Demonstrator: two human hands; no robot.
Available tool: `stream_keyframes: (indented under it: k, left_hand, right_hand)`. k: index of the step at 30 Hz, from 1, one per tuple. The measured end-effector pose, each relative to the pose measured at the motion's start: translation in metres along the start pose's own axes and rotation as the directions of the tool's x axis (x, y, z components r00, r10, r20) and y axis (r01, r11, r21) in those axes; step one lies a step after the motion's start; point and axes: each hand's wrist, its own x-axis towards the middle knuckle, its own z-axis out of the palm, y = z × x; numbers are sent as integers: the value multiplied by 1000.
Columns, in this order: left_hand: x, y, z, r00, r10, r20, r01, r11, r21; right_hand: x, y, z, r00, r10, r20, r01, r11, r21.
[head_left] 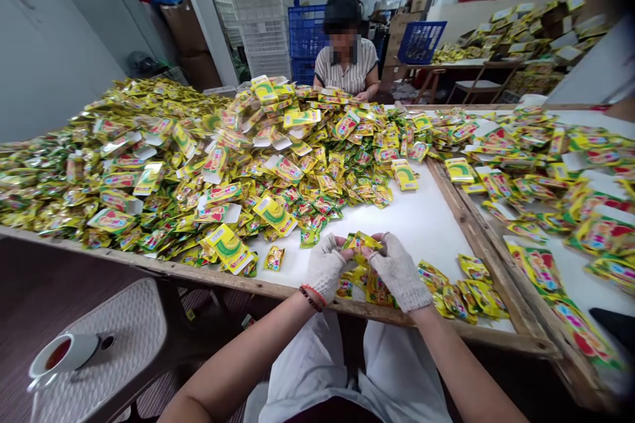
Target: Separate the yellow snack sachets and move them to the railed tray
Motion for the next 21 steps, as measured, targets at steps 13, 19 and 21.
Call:
stream_keyframes:
  k: [13, 19, 21]
  left_hand:
    - [39, 134, -94, 876, 202, 438, -181, -703, 687]
    - [31, 124, -88, 846, 161, 508, -227, -754, 617]
    - [19, 103, -80, 856, 91, 509, -299, -716, 631]
  right_hand:
    - [-2, 8, -10, 991, -8, 135, -13, 988, 153]
    - [-3, 6, -9, 992, 6, 124, -40, 961, 274]
    - [-4, 6, -9, 992, 5, 128, -42, 957, 286]
